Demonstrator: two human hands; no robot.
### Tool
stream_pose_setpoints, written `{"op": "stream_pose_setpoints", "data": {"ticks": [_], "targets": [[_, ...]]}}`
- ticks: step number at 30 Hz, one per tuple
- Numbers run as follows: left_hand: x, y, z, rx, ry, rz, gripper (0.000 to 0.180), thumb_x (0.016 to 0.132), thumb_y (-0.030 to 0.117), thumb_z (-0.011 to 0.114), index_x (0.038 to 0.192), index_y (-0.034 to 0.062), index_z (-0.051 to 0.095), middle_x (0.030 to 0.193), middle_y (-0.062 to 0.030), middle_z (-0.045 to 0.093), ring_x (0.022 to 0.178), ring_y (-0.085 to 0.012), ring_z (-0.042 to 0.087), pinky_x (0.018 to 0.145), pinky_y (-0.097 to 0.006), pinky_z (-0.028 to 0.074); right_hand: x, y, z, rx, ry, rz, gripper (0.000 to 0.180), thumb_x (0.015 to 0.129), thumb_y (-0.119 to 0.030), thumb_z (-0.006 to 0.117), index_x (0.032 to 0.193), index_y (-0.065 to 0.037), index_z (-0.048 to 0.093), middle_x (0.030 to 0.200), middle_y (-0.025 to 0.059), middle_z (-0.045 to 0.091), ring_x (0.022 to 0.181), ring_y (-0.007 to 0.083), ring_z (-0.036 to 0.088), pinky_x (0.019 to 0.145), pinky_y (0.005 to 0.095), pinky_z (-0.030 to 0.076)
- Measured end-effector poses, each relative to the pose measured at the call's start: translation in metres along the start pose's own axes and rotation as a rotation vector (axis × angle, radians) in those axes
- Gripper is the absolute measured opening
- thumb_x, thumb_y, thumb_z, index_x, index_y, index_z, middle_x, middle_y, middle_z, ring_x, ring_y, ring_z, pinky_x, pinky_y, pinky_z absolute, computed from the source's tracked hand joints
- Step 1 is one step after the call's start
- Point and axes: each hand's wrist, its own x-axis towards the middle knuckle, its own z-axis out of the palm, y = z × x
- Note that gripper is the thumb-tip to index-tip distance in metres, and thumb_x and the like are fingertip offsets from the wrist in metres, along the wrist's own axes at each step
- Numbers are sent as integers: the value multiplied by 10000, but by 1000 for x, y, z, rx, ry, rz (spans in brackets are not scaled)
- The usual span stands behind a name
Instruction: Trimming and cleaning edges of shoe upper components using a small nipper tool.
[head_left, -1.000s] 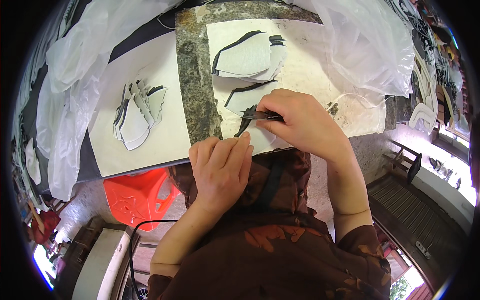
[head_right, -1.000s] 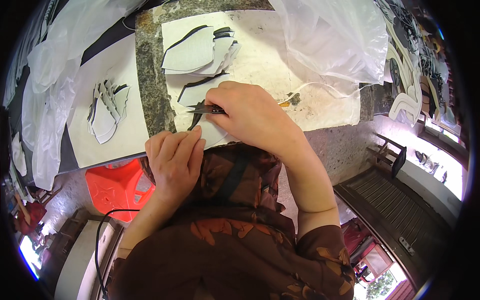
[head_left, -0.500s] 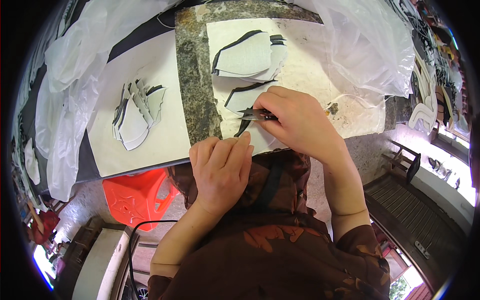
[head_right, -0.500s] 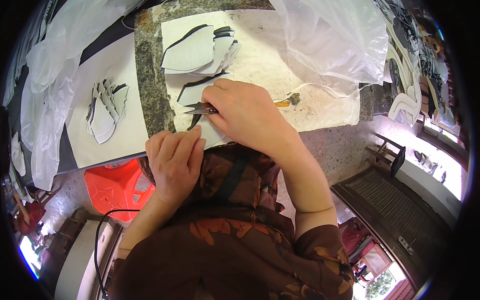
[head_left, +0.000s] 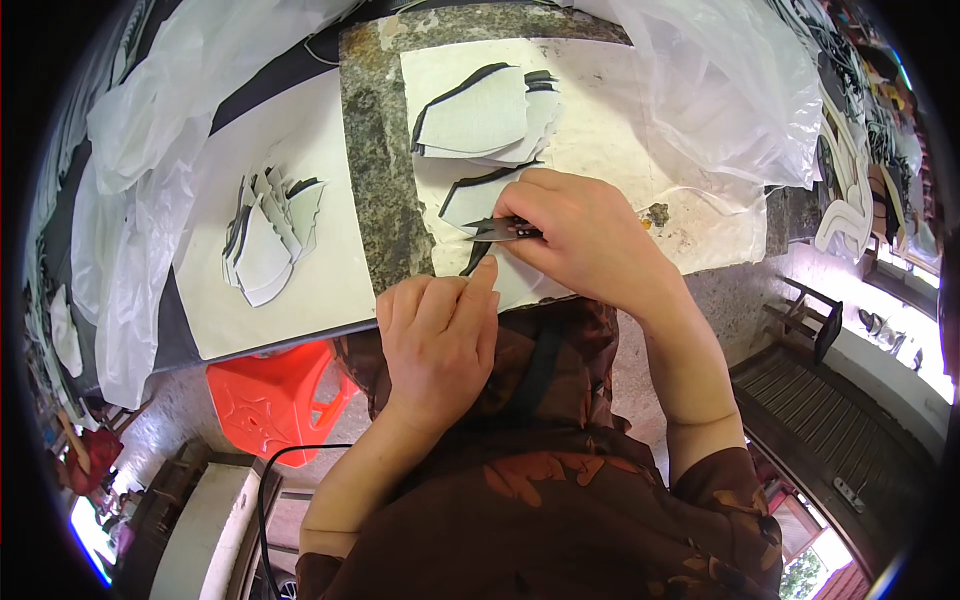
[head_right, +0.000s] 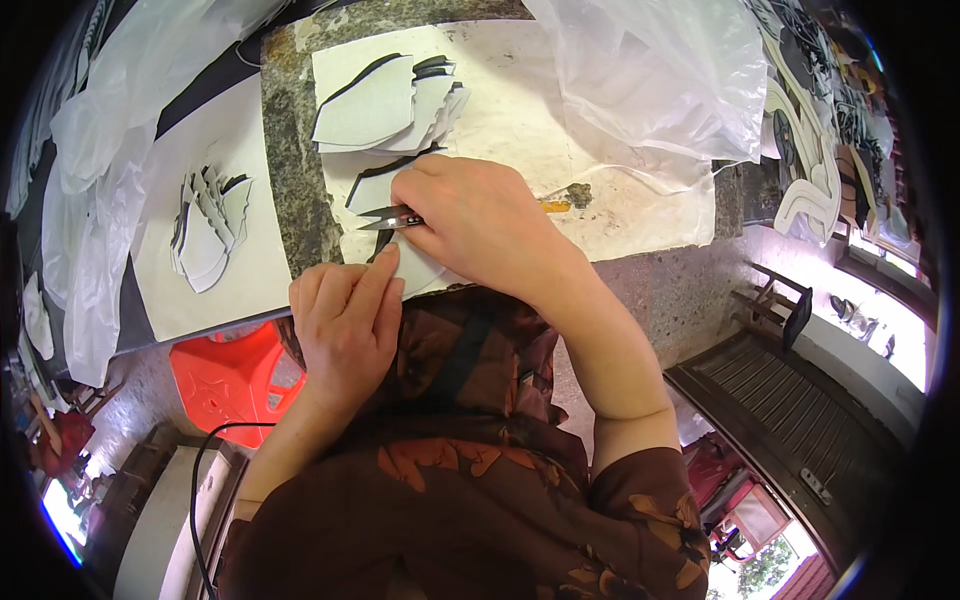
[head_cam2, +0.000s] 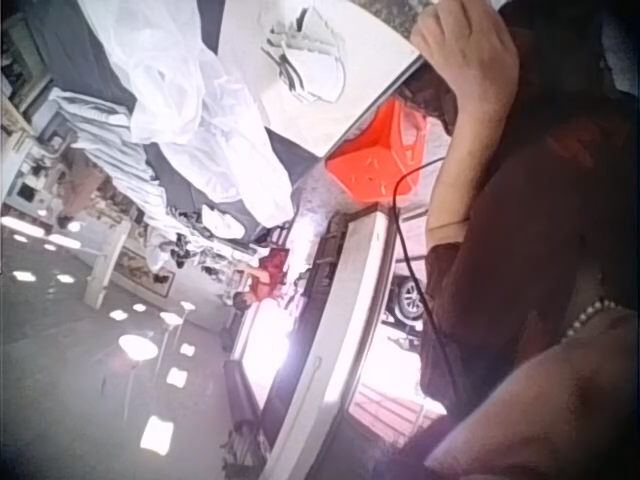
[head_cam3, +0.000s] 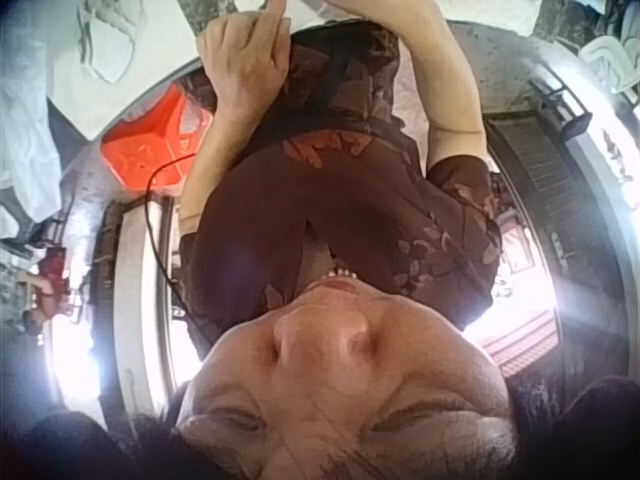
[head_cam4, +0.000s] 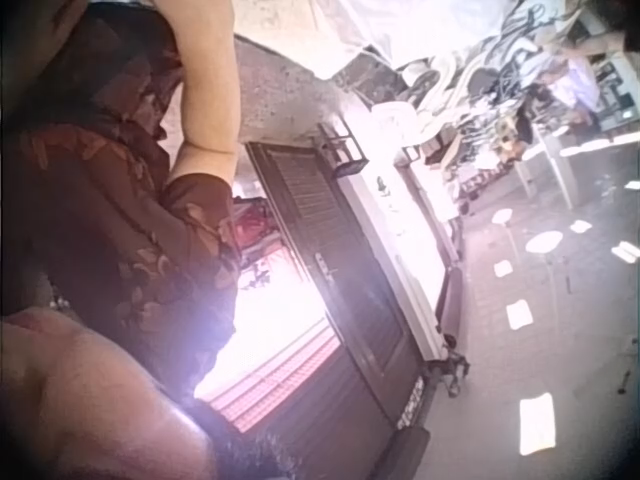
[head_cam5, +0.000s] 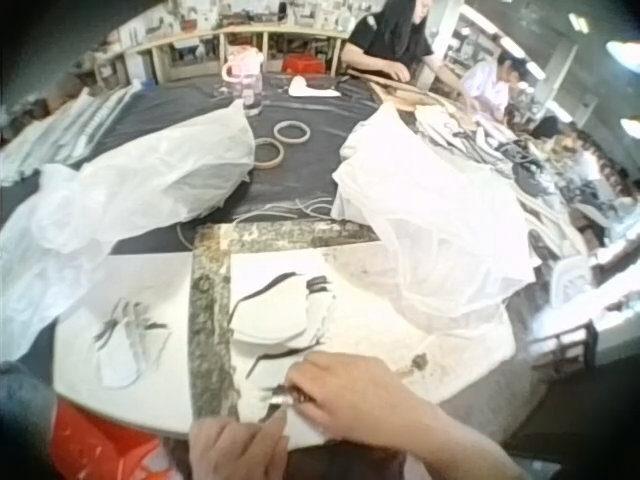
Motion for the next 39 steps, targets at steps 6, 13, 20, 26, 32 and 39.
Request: {"op": "stream_pose_setpoints", "data": {"ticks": [6, 13, 20, 26, 32, 39], "targets": [[1, 0, 0, -5, -10, -2, 284, 898, 127, 748, 1179, 91, 764, 919, -12, 621, 881, -236, 564, 822, -382, 422, -1, -4, -4, -28, 6, -14, 165, 831, -127, 736, 946, -73, 631, 892, 91, 654, 818, 332, 657, 685, 427, 528], [1, -1, 1, -13, 12, 3, 291, 893, 129, 753, 1182, 93, 763, 906, -15, 620, 876, -238, 567, 819, -383, 428, -1, -1, 1, -26, 20, 0, 160, 849, -144, 734, 949, -75, 630, 889, 92, 652, 813, 334, 657, 685, 430, 527], [5, 0, -3, 8, -74, 6, 327, 911, 139, 726, 1235, 98, 746, 883, -23, 568, 848, -235, 555, 800, -387, 418, 3, 4, -1, -13, -26, 30, 150, 895, -196, 728, 938, -78, 646, 882, 93, 664, 826, 332, 659, 695, 432, 523], [11, 2, -5, 2, -128, -1, 430, 862, 99, 711, 1292, 102, 718, 831, -34, 487, 799, -241, 523, 760, -401, 395, 5, 5, -4, -6, -21, 21, 177, 898, -218, 736, 940, -72, 645, 884, 99, 670, 842, 337, 660, 711, 431, 523], [14, 3, -3, 11, -127, -18, 464, 825, 88, 713, 1288, 94, 721, 807, -46, 472, 777, -252, 521, 757, -407, 397, 6, 6, -10, -23, -12, 76, 179, 903, -205, 732, 960, -57, 650, 897, 114, 677, 858, 356, 661, 730, 443, 525], [17, 3, 0, 13, -112, -10, 495, 792, 76, 717, 1286, 88, 725, 799, -51, 464, 764, -258, 520, 754, -404, 398, 6, 8, -11, -54, 1, 152, 204, 893, -217, 729, 982, -42, 672, 900, 146, 686, 860, 374, 663, 767, 456, 527]]}}
